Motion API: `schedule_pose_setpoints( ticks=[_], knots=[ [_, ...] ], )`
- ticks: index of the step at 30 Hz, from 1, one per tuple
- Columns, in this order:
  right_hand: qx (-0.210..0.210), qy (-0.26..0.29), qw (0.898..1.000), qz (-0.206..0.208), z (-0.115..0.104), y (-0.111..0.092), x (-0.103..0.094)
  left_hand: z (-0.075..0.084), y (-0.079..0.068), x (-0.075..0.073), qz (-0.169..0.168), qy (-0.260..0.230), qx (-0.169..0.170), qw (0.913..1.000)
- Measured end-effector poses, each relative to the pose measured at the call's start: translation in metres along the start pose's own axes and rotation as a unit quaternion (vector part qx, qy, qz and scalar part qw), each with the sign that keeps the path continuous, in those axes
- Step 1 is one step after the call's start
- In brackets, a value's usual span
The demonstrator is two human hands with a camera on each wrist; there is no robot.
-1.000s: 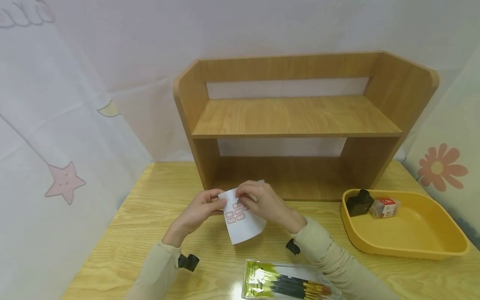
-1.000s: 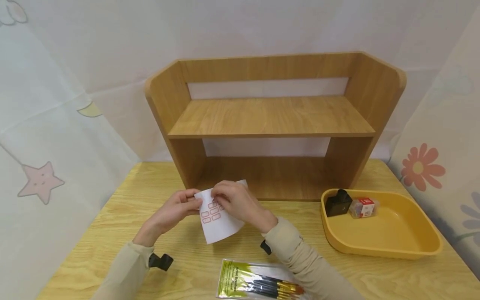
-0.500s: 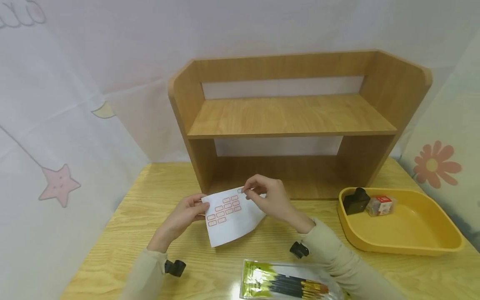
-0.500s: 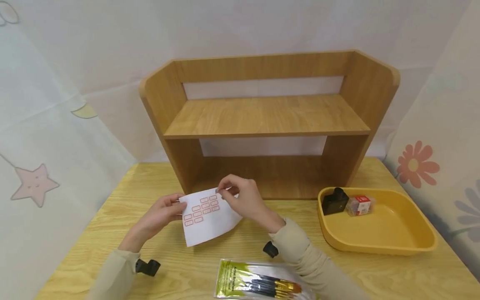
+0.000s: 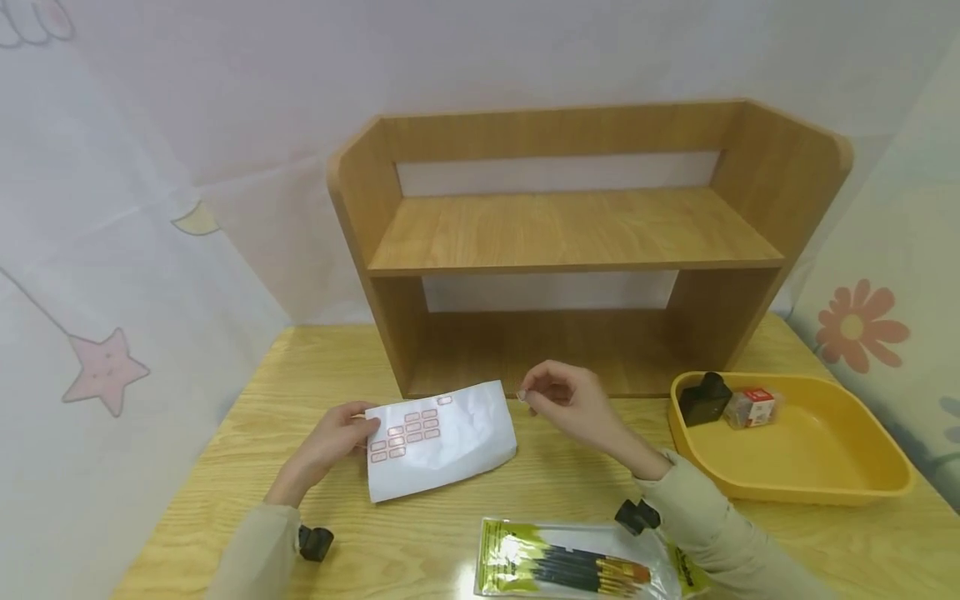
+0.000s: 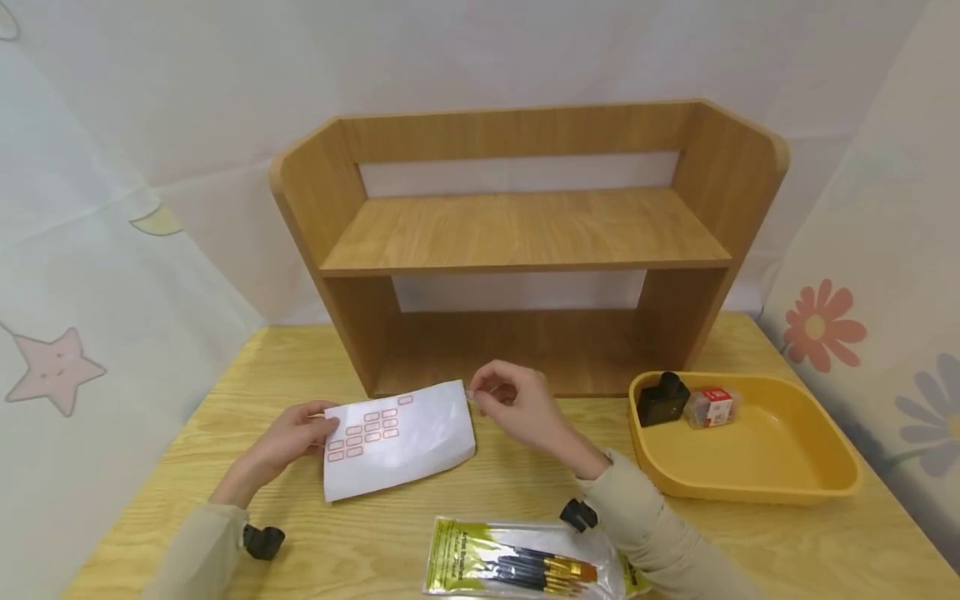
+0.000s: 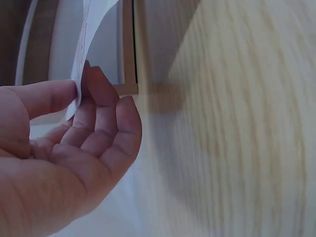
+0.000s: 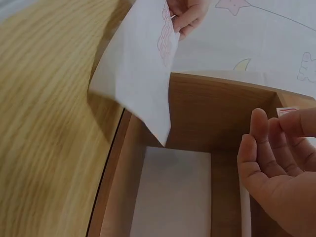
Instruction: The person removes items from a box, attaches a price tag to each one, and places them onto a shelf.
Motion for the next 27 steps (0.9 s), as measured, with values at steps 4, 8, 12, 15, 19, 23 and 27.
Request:
schedule_pose_setpoints(
  ticks=[4, 8, 12, 15, 19, 23, 27],
  knots=[
    [0.007, -0.022, 1.0, -0.009, 0.004, -0.011, -0.008, -0.003, 0.003, -0.004, 0.026, 0.069, -0.013, 0.9972],
    [0.01, -0.038, 0.999, -0.014, 0.007, -0.022, -0.014, -0.005, 0.009, -0.007, 0.049, 0.161, -0.011, 0.9857],
    [0.019, -0.05, 0.998, -0.019, 0.01, -0.031, -0.019, -0.008, 0.016, -0.012, 0.065, 0.256, 0.006, 0.9644],
    [0.029, -0.053, 0.998, -0.02, 0.013, -0.038, -0.021, -0.01, 0.019, -0.016, 0.07, 0.293, 0.008, 0.9535],
    [0.029, -0.086, 0.996, -0.011, 0.015, -0.047, -0.025, -0.01, 0.02, -0.019, 0.083, 0.306, -0.004, 0.9484],
    [0.027, -0.124, 0.992, -0.005, 0.016, -0.055, -0.028, -0.004, 0.019, -0.017, 0.102, 0.303, 0.007, 0.9473],
    [0.039, -0.142, 0.989, -0.001, 0.017, -0.063, -0.029, 0.006, 0.015, -0.002, 0.116, 0.278, 0.055, 0.952]
  ],
)
Point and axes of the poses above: each hand's wrist, its own y-axis towards the middle knuckle, its own x-axis out of the palm, z = x × y, the point moved 1 cm from there along y, towards the middle knuckle, and after that the axes turned 5 degrees about -y, right-handed, at the moved point
